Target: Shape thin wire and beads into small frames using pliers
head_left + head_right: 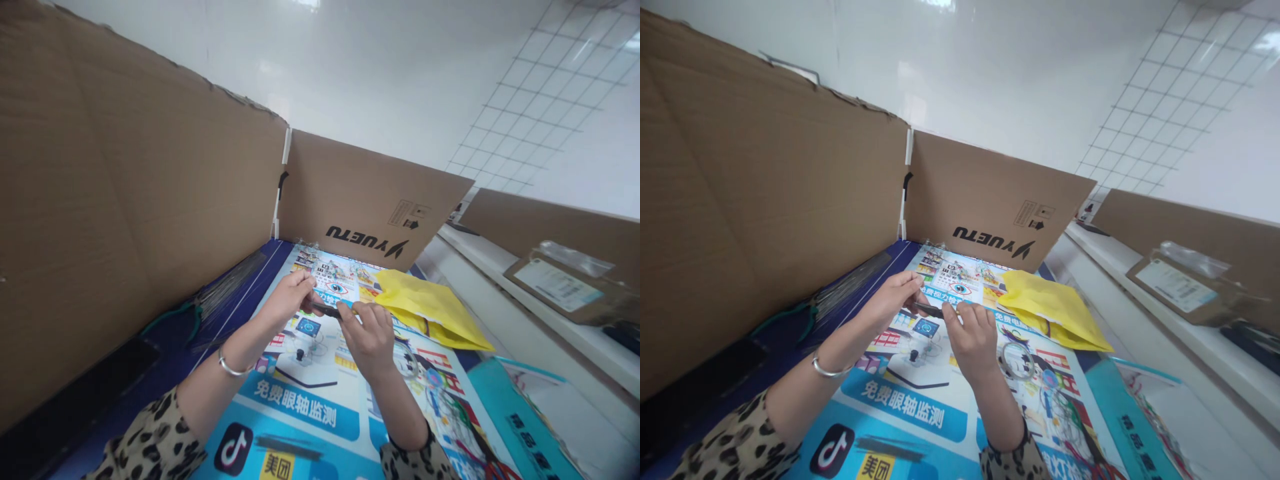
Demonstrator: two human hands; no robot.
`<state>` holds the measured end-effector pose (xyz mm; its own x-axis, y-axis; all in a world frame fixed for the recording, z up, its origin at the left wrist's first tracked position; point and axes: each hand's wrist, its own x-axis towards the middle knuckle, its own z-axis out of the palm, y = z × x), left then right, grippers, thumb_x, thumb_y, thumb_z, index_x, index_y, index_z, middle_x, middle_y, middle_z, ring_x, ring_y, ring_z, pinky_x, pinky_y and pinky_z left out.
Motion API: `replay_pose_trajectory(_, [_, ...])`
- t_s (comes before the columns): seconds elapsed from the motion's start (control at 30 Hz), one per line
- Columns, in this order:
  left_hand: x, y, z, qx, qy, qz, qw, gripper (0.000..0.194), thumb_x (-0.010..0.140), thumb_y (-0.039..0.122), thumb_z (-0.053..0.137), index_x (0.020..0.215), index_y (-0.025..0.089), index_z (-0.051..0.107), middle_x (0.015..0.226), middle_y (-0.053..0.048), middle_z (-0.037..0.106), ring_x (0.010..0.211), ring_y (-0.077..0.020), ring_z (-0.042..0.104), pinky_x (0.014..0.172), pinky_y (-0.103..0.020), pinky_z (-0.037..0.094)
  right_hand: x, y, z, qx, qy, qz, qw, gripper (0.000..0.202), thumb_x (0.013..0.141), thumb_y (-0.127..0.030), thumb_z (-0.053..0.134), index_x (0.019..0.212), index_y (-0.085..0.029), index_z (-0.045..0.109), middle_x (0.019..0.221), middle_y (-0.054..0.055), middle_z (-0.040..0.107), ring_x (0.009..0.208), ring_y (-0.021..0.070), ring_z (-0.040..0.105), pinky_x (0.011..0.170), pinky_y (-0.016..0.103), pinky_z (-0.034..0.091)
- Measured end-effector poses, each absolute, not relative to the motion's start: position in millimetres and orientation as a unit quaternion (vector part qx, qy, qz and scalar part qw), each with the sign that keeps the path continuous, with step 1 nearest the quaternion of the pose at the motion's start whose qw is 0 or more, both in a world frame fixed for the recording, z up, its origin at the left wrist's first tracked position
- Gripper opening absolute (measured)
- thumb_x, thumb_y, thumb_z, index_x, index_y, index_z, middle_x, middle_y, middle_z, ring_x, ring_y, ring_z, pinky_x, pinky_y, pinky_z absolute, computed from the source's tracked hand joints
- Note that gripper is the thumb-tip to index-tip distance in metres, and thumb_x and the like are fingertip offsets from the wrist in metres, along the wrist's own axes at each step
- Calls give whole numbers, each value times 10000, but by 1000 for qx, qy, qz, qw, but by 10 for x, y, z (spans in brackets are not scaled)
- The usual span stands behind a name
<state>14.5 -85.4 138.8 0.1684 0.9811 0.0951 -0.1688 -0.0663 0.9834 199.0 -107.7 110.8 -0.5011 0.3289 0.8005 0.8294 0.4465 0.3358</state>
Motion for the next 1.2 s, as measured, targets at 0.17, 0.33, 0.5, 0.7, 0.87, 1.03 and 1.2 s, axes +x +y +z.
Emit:
replay_pose_trajectory(0.17, [134,-853,1398,553,387,503,541,199,844,334,447,725,180,406,573,-5,637,479,-127,597,493,-216,398,2011,-1093,1161,-376,-811,-329,303,203,834,-221,570,1035,-212,601,828,45,602,769,178,464,694,326,335])
replay_pose_trajectory(0.33, [110,-848,1409,617,379,485,491,201,864,320,423,720,181,419,571,-3,630,498,-110,550,523,-216,403,2039,-1151,1265,-388,-842,-280,251,212,852,-261,545,1040,-185,603,827,55,588,777,184,468,698,325,365])
replay_pose_trajectory(0.5, [82,-854,1395,675,365,456,450,182,883,309,398,762,182,449,623,4,633,550,-111,558,557,-222,423,2046,-1233,1356,-394,-853,-250,235,202,856,-293,539,1004,-181,619,818,63,604,772,184,511,677,307,402])
replay_pose_trajectory(0.7, [77,-906,1424,724,357,426,409,174,893,307,388,787,194,467,665,4,651,606,-116,589,603,-224,435,2094,-1302,1404,-439,-861,-152,205,217,847,-318,548,1027,-223,620,891,47,656,806,172,594,653,268,443])
replay_pose_trajectory(0.87, [87,-927,1430,743,352,414,391,181,899,309,379,795,194,472,696,-2,649,642,-124,609,622,-227,439,2134,-1292,1405,-455,-868,-64,187,228,857,-332,524,1052,-261,620,904,12,682,790,150,632,656,247,463])
replay_pose_trajectory(1.03, [88,-934,1412,769,357,393,356,176,906,302,366,816,200,478,733,-6,648,686,-133,613,638,-232,441,2151,-1276,1425,-455,-872,5,180,202,853,-335,533,1001,-266,652,913,-2,701,783,147,643,658,237,469])
replay_pose_trajectory(1.2, [78,-954,1444,766,336,396,379,209,918,331,355,827,192,482,739,-9,639,684,-127,605,645,-232,445,2153,-1313,1492,-453,-871,41,187,205,858,-340,523,992,-270,663,910,0,704,799,157,642,711,255,472])
